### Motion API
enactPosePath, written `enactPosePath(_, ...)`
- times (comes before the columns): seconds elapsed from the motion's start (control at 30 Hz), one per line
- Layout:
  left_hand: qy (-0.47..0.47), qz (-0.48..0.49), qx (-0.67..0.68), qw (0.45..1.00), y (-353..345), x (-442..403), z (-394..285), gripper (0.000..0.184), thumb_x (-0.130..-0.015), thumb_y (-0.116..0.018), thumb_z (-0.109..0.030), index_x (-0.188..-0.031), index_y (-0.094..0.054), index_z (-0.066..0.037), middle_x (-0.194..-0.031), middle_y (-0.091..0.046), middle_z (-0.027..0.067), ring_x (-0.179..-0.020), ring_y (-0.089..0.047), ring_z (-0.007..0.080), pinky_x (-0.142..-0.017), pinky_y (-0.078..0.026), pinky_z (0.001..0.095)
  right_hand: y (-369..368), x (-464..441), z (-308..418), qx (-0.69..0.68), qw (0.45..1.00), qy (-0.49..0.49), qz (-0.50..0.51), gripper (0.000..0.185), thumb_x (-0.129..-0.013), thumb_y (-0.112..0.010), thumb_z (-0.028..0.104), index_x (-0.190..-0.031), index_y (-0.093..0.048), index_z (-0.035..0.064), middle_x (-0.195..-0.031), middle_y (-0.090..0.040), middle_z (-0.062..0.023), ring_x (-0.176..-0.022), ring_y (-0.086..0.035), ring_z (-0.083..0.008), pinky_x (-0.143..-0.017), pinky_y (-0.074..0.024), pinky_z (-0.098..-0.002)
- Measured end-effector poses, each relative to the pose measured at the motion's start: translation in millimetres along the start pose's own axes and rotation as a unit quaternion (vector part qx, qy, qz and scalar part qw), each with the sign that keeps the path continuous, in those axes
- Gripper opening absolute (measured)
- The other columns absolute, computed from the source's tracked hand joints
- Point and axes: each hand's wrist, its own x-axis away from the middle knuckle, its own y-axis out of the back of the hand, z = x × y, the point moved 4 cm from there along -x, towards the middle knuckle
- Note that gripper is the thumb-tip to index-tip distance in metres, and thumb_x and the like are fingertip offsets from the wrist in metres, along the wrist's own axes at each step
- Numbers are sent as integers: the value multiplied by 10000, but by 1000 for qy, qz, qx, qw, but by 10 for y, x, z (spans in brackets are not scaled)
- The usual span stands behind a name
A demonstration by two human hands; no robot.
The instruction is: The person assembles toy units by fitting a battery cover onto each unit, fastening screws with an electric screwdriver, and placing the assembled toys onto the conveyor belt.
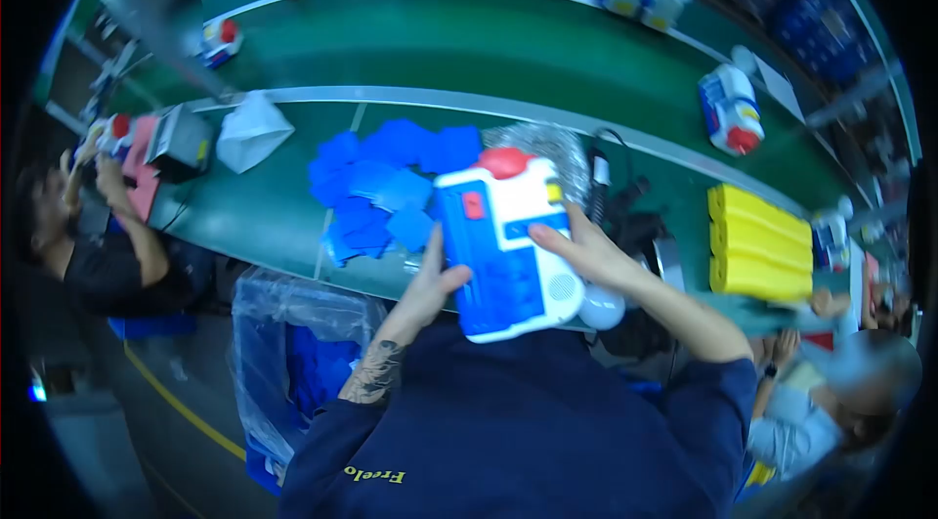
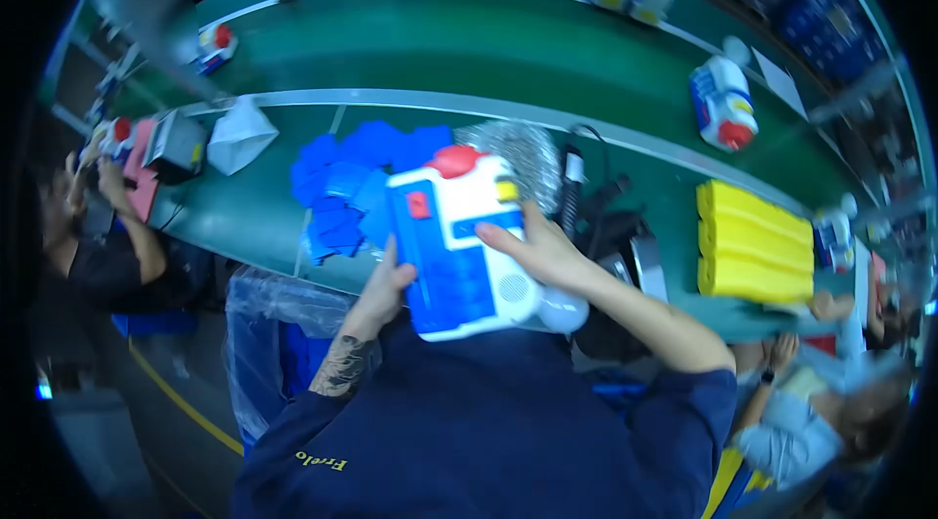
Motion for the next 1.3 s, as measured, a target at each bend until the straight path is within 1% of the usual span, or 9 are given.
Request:
enactPosePath(0.07,62,-30,-22,997,-119,65,-203,1041,-815,-719,-249,-1489,24,25,-1520,-183,221,-1396,-227,301,-1136,-206,385,-37,54,-11,1,999,46,-27,979,-809,-594,652,-1342,-304,-116,-1215,-550,-298,-1130,-575,-359,-964,-443,-399)
enactPosePath(0.1,7,-17,-45,999,-113,41,-223,1064,-807,-732,-199,-1486,56,21,-1521,-174,230,-1387,-252,303,-1124,-242,390,-43,86,33,-2,997,65,-33,925,-824,-614,602,-1344,-311,-101,-1228,-547,-284,-1147,-565,-346,-969,-439,-395)
enactPosePath(0.23,-78,20,-21,997,-87,48,-301,1256,-678,-845,-244,-1506,91,-114,-1488,-216,215,-1350,-321,324,-1077,-320,457,-49,126,239,-12,992,126,-6,861,-812,-687,501,-1361,-308,-43,-1201,-579,-225,-1112,-591,-312,-929,-468,-399)
enactPosePath(0.43,-216,-23,-80,973,193,273,-595,1319,-597,-887,-274,-1508,51,-97,-1514,-178,157,-1398,-235,280,-1129,-234,408,-213,90,1165,83,961,264,6,939,-618,-868,340,-1312,-350,-20,-1180,-597,-207,-1096,-608,-308,-927,-488,-398)
enactPosePath(0.57,-264,-173,95,944,601,368,-500,1001,-792,-733,-35,-1508,-38,-116,-1402,-352,121,-1326,-347,241,-1035,-391,394,-594,-239,1907,210,903,370,-64,927,-597,-852,268,-1334,-371,-22,-1187,-569,-259,-1099,-586,-390,-943,-470,-432)
enactPosePath(0.67,-233,-221,117,940,862,637,-474,866,-872,-633,-10,-1514,-64,-123,-1415,-378,177,-1266,-444,273,-986,-437,390,-1090,-722,2338,306,831,454,-101,920,-598,-844,278,-1334,-377,-19,-1205,-539,-262,-1122,-520,-416,-953,-435,-462)
enactPosePath(1.0,-217,-343,54,912,1270,1645,-152,613,-897,-602,-86,-1427,-300,-23,-1267,-523,202,-1086,-596,282,-907,-505,379,-3383,-1991,3561,505,795,335,-1,980,-662,-796,444,-1423,-304,70,-1207,-545,-259,-1115,-549,-420,-848,-472,-602)
enactPosePath(1.2,-227,-430,34,873,1400,2038,36,490,-892,-597,-27,-1344,-409,6,-1162,-575,139,-1006,-624,207,-851,-514,308,-4323,-2747,3627,509,782,344,-106,942,-692,-775,405,-1430,-304,59,-1184,-541,-243,-1081,-554,-423,-900,-447,-588)
enactPosePath(1.3,-217,-442,27,870,1457,2026,100,460,-891,-592,-18,-1325,-440,2,-1119,-594,123,-976,-631,189,-843,-511,291,-4572,-2906,3558,563,712,382,-174,632,-841,-592,292,-1389,-410,38,-1155,-555,-298,-1043,-568,-436,-837,-481,-550)
